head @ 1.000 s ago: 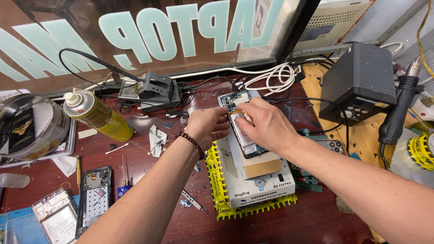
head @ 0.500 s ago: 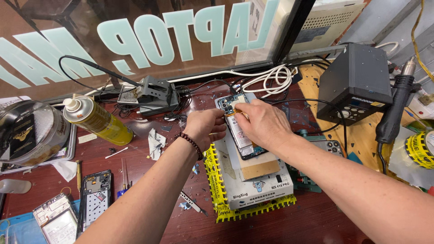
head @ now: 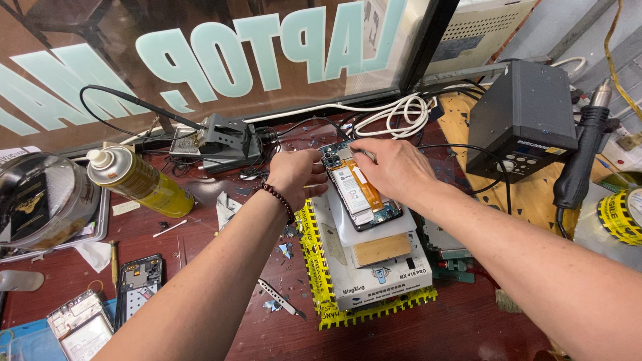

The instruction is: The person reassembles a disassembled Samsung smartphone by connecting internal ribbon cables and placing the motherboard into the chassis. The person uses a metal spudger to lift connectors and carefully aligns components before seating them.

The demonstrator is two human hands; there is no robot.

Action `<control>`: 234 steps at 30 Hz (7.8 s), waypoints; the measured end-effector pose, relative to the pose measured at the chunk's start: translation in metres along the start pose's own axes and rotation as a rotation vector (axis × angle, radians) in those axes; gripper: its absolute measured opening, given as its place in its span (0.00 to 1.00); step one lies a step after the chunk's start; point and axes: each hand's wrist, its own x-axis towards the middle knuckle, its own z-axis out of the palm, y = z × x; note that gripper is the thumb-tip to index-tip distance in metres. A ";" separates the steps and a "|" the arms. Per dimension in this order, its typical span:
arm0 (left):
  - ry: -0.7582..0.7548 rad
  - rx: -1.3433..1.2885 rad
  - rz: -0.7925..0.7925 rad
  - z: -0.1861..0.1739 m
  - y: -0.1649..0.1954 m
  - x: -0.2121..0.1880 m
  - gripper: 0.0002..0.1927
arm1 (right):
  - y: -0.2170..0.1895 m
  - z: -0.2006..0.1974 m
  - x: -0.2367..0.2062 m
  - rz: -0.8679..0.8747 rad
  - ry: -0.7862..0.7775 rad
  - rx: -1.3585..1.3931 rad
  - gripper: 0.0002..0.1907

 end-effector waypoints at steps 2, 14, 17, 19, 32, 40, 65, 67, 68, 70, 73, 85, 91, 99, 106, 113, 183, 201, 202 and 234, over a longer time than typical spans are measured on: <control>0.008 0.005 0.000 0.000 0.001 0.000 0.08 | 0.000 0.002 -0.001 0.016 -0.020 -0.010 0.18; -0.084 0.063 -0.008 -0.007 0.003 0.002 0.09 | 0.024 0.008 -0.020 0.247 0.001 0.127 0.26; -0.128 0.027 -0.020 -0.009 0.006 0.004 0.12 | 0.028 0.016 -0.026 0.250 0.044 0.125 0.28; -0.130 0.021 0.009 -0.009 0.006 0.003 0.14 | 0.030 0.019 -0.025 0.244 0.065 0.143 0.29; -0.233 0.167 0.055 0.002 -0.001 -0.026 0.21 | 0.021 0.019 -0.031 0.303 0.029 0.204 0.23; 0.027 0.325 0.258 0.017 -0.023 -0.033 0.23 | 0.018 0.024 -0.033 0.290 0.070 0.214 0.21; -0.356 -0.133 0.093 0.009 -0.012 -0.072 0.15 | -0.001 -0.022 -0.057 0.542 -0.061 1.198 0.29; -0.346 -0.140 0.119 0.011 -0.011 -0.078 0.15 | -0.005 -0.026 -0.064 0.572 -0.065 1.235 0.28; -0.335 -0.145 0.135 0.011 -0.010 -0.080 0.15 | -0.006 -0.028 -0.068 0.582 -0.077 1.262 0.27; -0.370 -0.161 0.223 0.010 -0.010 -0.085 0.15 | -0.010 -0.027 -0.073 0.533 -0.069 1.314 0.25; -0.542 -0.270 0.273 0.003 -0.008 -0.092 0.15 | -0.009 -0.032 -0.075 0.445 -0.077 1.421 0.22; -1.061 -0.692 0.199 0.013 0.002 -0.087 0.24 | -0.013 -0.038 -0.086 0.603 -0.693 2.199 0.18; -1.080 -0.826 0.105 0.014 0.001 -0.074 0.15 | -0.037 -0.059 -0.083 0.536 -0.356 1.211 0.17; -1.003 -0.783 0.068 0.008 -0.003 -0.076 0.12 | -0.048 -0.100 -0.071 0.210 0.065 1.083 0.14; -0.924 -0.743 0.020 0.008 -0.006 -0.075 0.12 | -0.048 -0.101 -0.063 0.174 -0.147 1.205 0.13; -0.916 -0.747 -0.004 0.006 -0.007 -0.079 0.13 | -0.051 -0.096 -0.063 0.226 -0.127 1.191 0.16; -0.809 -0.745 -0.050 0.022 -0.007 -0.076 0.17 | -0.062 -0.094 -0.063 0.355 0.133 0.954 0.18; -0.807 -0.745 -0.075 0.023 -0.007 -0.072 0.17 | -0.046 -0.082 -0.054 0.288 0.147 1.036 0.17; -0.803 -0.744 -0.067 0.024 -0.007 -0.072 0.17 | -0.045 -0.082 -0.054 0.292 0.150 1.022 0.17; -0.756 -0.703 -0.087 0.018 -0.011 -0.057 0.17 | -0.025 -0.065 -0.038 0.328 0.064 1.142 0.16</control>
